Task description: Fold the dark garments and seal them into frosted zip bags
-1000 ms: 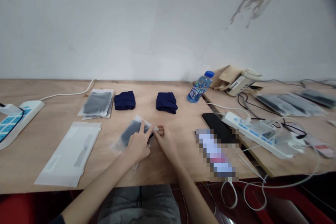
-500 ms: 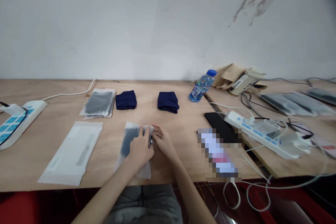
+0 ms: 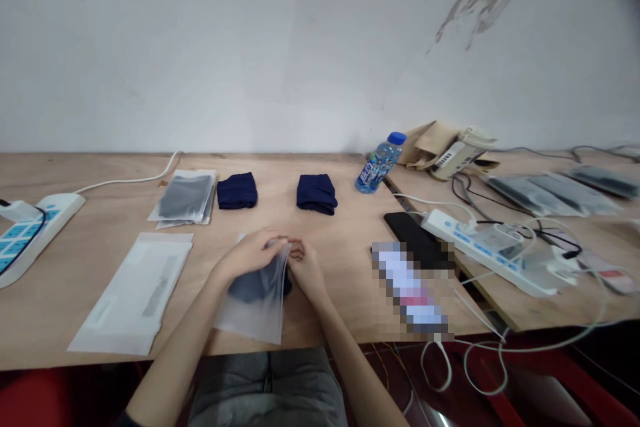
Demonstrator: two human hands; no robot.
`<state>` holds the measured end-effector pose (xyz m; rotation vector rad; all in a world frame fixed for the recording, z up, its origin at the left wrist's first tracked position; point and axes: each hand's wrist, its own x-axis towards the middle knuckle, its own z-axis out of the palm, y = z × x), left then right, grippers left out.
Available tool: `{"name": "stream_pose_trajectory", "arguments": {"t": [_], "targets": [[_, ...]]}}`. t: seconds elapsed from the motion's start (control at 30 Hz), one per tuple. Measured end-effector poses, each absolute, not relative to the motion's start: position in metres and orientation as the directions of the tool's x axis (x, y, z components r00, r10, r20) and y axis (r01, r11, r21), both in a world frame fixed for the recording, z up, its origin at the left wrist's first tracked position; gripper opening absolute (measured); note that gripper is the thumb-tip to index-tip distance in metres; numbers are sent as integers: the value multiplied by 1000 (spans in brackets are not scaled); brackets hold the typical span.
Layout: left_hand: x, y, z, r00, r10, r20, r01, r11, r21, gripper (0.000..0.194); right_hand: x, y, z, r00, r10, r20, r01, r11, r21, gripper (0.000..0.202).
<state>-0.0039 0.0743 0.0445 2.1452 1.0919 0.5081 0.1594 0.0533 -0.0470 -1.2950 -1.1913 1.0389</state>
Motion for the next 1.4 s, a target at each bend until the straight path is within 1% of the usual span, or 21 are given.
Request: {"name": "stream_pose_trajectory", "arguments": {"t": [0.07,0.13,0.23,0.4,0.57,0.77,0.9,1.27,1.4], "targets": [[6,90,37,554,828,90,583,-463,667,36,158,53,-47,139,989,53,94,40,-995,26],[15,102,29,584,808,81,586,-488,647,31,157,53,-46,136,989,54,97,41,-994,26],[20,113,18,615,787,37,574,-480,663,28,157,51,-45,125,991,55,101,43,-994,24],[10,119,12,621,784,-20,563,-428,707,21,158,49,-42,147,987,58,116,41,-992,24],[6,117,9,569,822,-7,563,-383,732,21,158,47,-40,150,986,66,131,47,-990,25],[9,114,3,445,896,17,598,-311,738,20,153,42,-36,182,979,92,167,62,-984,15],[10,114,0,385,923,18,610,-269,746,18,151,35,-32,174,979,109,175,78,-982,14],[16,112,-3,340,940,29,600,-241,763,15,157,5,-28,147,985,90,227,55,-972,19],[17,111,-3,356,934,33,586,-251,771,14,166,0,-25,61,997,54,213,40,-976,22]]}}
